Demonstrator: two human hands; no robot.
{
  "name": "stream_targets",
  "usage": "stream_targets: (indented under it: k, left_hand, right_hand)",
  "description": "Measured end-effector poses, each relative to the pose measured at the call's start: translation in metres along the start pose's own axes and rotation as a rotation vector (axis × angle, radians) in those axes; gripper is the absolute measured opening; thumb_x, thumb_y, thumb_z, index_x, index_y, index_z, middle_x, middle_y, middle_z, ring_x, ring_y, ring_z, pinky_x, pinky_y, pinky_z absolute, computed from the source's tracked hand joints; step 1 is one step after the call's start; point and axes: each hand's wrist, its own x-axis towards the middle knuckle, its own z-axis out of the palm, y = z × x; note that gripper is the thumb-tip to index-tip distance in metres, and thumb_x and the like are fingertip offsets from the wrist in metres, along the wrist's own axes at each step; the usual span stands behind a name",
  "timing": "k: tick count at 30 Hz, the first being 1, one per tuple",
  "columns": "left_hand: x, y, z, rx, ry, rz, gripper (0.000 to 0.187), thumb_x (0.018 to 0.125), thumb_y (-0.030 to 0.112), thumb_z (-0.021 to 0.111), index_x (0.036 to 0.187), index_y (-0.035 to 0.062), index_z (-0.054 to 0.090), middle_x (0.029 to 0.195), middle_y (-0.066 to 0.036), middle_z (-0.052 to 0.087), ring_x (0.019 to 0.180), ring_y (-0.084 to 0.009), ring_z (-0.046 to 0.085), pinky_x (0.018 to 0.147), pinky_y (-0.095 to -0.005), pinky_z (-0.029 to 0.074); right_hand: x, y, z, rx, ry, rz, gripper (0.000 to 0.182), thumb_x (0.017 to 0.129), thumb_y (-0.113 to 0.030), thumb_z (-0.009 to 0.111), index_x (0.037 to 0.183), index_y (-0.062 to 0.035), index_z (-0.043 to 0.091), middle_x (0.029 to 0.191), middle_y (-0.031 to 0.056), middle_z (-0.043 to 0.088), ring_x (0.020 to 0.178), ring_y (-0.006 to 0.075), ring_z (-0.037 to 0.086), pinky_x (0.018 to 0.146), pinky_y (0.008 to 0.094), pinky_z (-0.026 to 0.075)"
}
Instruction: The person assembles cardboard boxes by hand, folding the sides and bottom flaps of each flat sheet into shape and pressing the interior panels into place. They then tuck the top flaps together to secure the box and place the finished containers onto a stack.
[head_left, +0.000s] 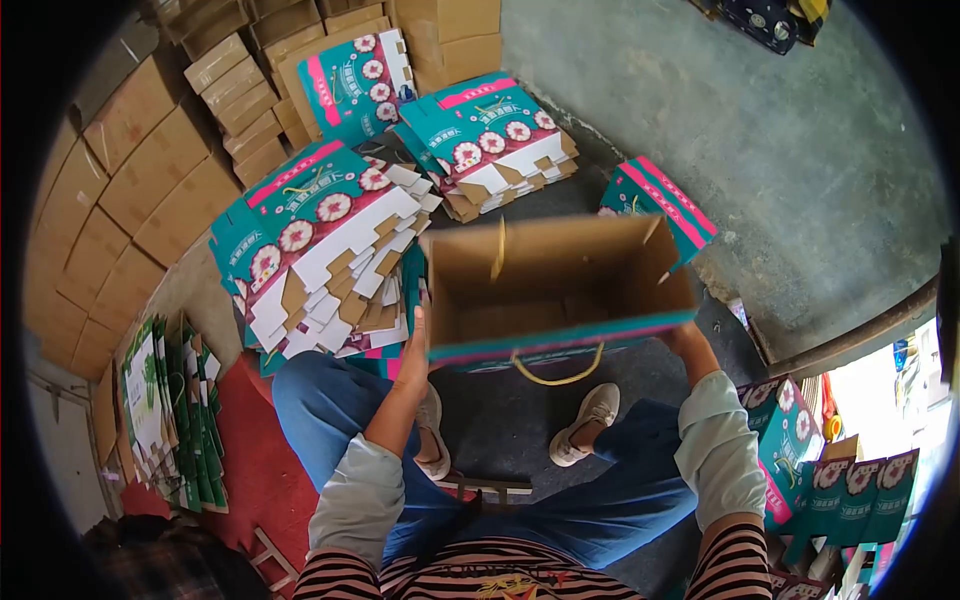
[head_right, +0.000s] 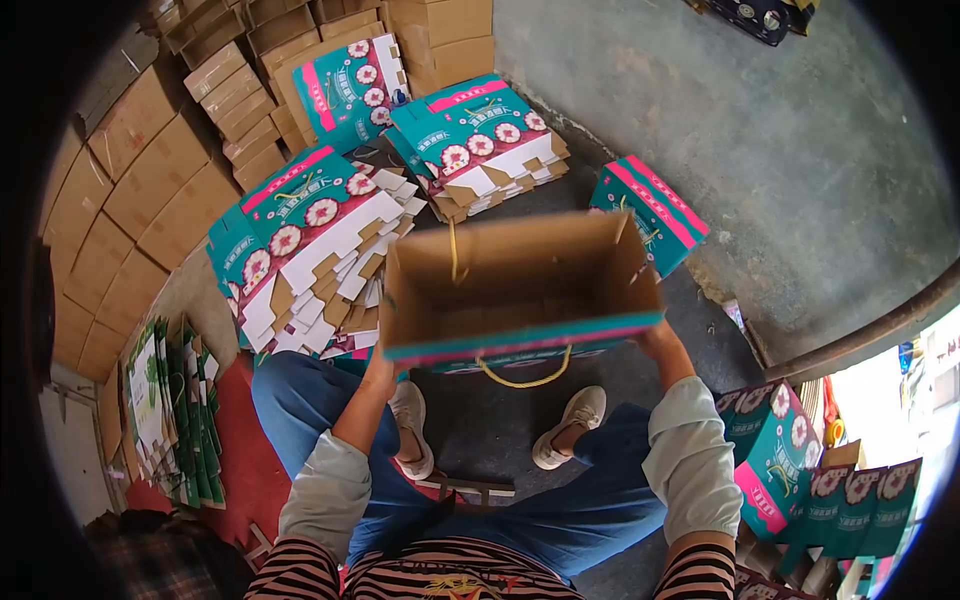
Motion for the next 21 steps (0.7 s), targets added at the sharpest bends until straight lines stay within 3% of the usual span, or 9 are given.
stream_targets:
  k: [2, 4, 7, 9, 12, 13, 16, 19, 21]
  left_hand:
    - [0.010, -0.025, -0.007, -0.081, -0.075, -0.032, 0.088, 0.084, 0.077, 0.035, 0.137, 0.0080, 0.046, 0.133, -0.017, 0.050, 0.122, -0.0290, 0.047, 0.095, -0.0450, 0.042]
    - [0.020, -0.048, -0.019, -0.058, -0.121, -0.075, 0.091, 0.082, 0.078, 0.037, 0.139, 0.0072, 0.043, 0.136, -0.017, 0.047, 0.125, -0.0287, 0.045, 0.096, -0.0459, 0.041]
    - [0.008, -0.043, -0.019, 0.013, -0.063, -0.227, 0.085, 0.085, 0.073, 0.040, 0.137, 0.0051, 0.045, 0.134, -0.018, 0.049, 0.125, -0.0276, 0.046, 0.097, -0.0420, 0.041]
    - [-0.009, -0.024, -0.011, 0.153, 0.015, -0.305, 0.076, 0.087, 0.065, 0.048, 0.132, 0.0038, 0.049, 0.130, -0.019, 0.052, 0.123, -0.0266, 0.048, 0.095, -0.0386, 0.042]
    - [-0.010, -0.038, -0.003, 0.431, 0.066, -0.008, 0.057, 0.087, 0.048, 0.061, 0.119, 0.0004, 0.058, 0.117, -0.020, 0.059, 0.114, -0.0249, 0.053, 0.089, -0.0373, 0.045]
    - [-0.001, -0.049, 0.000, 0.489, 0.093, 0.273, 0.042, 0.085, 0.034, 0.066, 0.108, -0.0016, 0.062, 0.105, -0.019, 0.063, 0.106, -0.0276, 0.057, 0.086, -0.0408, 0.045]
    - [-0.022, -0.033, 0.023, 0.745, 0.070, 0.619, 0.040, 0.088, 0.034, 0.062, 0.106, -0.0017, 0.062, 0.103, -0.020, 0.062, 0.102, -0.0318, 0.057, 0.088, -0.0426, 0.043]
    - [-0.024, -0.030, 0.032, 0.887, -0.126, 0.611, 0.045, 0.091, 0.040, 0.055, 0.104, -0.0020, 0.062, 0.107, -0.020, 0.060, 0.102, -0.0363, 0.055, 0.088, -0.0426, 0.043]
    - [-0.028, -0.017, 0.036, 1.004, -0.259, 0.551, 0.055, 0.092, 0.049, 0.050, 0.106, -0.0035, 0.059, 0.109, -0.022, 0.059, 0.106, -0.0375, 0.054, 0.090, -0.0434, 0.042]
  right_hand:
    - [0.020, 0.033, -0.018, -0.123, -0.183, -0.152, 0.051, 0.094, -0.037, 0.049, 0.133, -0.0032, 0.048, 0.124, 0.0156, 0.058, 0.107, 0.0247, 0.060, 0.092, 0.0382, 0.048]
    - [0.019, 0.022, -0.007, -0.006, -0.202, 0.110, 0.044, 0.095, -0.030, 0.050, 0.129, -0.0025, 0.052, 0.118, 0.0155, 0.061, 0.100, 0.0235, 0.064, 0.090, 0.0352, 0.050]
    - [0.029, 0.033, -0.011, -0.006, -0.283, 0.178, 0.043, 0.093, -0.028, 0.052, 0.128, -0.0024, 0.053, 0.116, 0.0153, 0.063, 0.096, 0.0236, 0.065, 0.087, 0.0363, 0.051]
    - [0.007, 0.019, 0.006, -0.159, -0.179, 0.189, 0.042, 0.094, -0.030, 0.050, 0.126, -0.0030, 0.055, 0.114, 0.0162, 0.063, 0.098, 0.0249, 0.064, 0.087, 0.0381, 0.050]
    - [0.030, 0.030, 0.003, -0.738, -0.129, 0.010, 0.040, 0.094, -0.032, 0.047, 0.121, -0.0046, 0.059, 0.113, 0.0170, 0.064, 0.099, 0.0292, 0.063, 0.088, 0.0417, 0.048]
    - [0.035, 0.032, 0.004, -0.987, -0.127, -0.085, 0.040, 0.094, -0.032, 0.047, 0.120, -0.0053, 0.060, 0.113, 0.0172, 0.064, 0.099, 0.0311, 0.063, 0.088, 0.0431, 0.048]
    - [0.013, 0.034, 0.027, -1.238, -0.013, -0.467, 0.038, 0.091, -0.035, 0.050, 0.111, -0.0059, 0.065, 0.110, 0.0157, 0.065, 0.101, 0.0344, 0.062, 0.088, 0.0449, 0.046]
    - [0.009, 0.025, 0.048, -1.741, -0.239, -0.708, 0.034, 0.088, -0.033, 0.054, 0.105, -0.0054, 0.066, 0.109, 0.0135, 0.065, 0.101, 0.0340, 0.061, 0.088, 0.0447, 0.047]
    - [0.007, 0.021, 0.066, -1.893, -0.381, -0.467, 0.033, 0.088, -0.031, 0.054, 0.104, -0.0052, 0.066, 0.109, 0.0130, 0.065, 0.104, 0.0323, 0.061, 0.088, 0.0447, 0.047]
